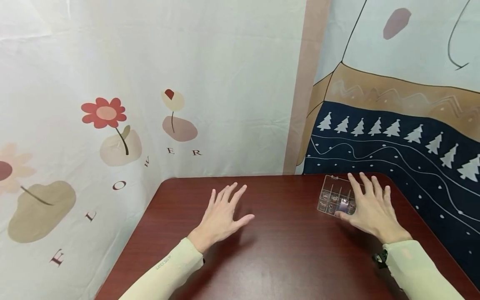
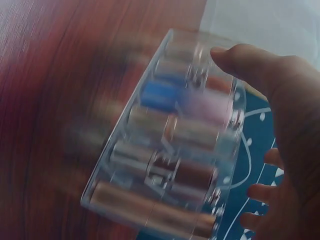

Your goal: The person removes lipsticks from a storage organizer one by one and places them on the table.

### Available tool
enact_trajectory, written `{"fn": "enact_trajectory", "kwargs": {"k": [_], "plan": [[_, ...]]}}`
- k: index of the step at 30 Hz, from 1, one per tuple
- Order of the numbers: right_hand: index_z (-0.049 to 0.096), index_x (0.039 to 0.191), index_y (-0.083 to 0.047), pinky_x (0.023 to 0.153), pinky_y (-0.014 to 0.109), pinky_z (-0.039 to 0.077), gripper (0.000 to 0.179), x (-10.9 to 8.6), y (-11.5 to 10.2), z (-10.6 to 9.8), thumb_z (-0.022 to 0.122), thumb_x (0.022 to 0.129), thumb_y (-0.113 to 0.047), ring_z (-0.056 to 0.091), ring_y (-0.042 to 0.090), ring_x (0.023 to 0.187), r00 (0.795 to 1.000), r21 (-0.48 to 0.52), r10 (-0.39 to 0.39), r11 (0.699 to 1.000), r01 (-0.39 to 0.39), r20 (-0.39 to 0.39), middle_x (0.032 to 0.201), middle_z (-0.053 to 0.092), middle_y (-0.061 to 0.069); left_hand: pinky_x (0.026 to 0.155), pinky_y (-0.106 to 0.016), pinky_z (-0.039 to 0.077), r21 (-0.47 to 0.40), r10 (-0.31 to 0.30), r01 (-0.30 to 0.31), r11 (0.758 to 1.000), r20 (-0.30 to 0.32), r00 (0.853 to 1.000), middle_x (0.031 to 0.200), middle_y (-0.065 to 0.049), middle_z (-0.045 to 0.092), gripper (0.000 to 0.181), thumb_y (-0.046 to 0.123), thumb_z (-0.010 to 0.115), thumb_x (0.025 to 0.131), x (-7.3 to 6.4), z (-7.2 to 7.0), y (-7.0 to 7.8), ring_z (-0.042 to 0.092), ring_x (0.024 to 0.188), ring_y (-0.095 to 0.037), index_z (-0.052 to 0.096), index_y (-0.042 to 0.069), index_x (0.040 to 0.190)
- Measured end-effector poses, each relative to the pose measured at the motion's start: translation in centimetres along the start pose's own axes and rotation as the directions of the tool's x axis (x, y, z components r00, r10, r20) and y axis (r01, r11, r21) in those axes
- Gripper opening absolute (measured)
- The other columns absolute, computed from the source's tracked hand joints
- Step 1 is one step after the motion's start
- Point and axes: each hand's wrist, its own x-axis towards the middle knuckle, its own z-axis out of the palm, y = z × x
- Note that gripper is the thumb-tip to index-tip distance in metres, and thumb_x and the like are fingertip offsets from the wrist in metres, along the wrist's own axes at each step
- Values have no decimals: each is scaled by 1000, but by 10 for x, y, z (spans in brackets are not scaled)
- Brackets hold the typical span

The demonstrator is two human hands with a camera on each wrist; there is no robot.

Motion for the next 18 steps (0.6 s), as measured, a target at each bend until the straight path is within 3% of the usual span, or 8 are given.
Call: {"fn": "enact_trajectory", "kwargs": {"k": [3,10,18], "plan": [[18,184,-6,131,96,1,143,-1,11,-3,101,77,-52,16,77,164,999,7,29,1000,-29,20,177,25,47,142,-78,23,-15,19,-19,1000,2,1000,189,-11,39,98,81,61,107,5,2,6,43,174,-40,30,31,185],[24,181,-2,110,100,35,140,-2,22,-5,103,77,-53,27,74,151,995,-3,76,997,-76,65,170,30,46,142,-74,29,-20,68,-68,998,1,998,186,-8,44,93,77,63,109,17,10,21,46,171,-34,35,30,184],[31,176,-3,101,98,43,131,-2,26,-5,102,80,-55,29,70,141,991,22,85,996,-88,103,164,32,45,142,-68,34,-11,95,-95,995,28,995,185,-5,44,89,77,62,110,30,25,36,47,170,-28,35,33,183]]}}
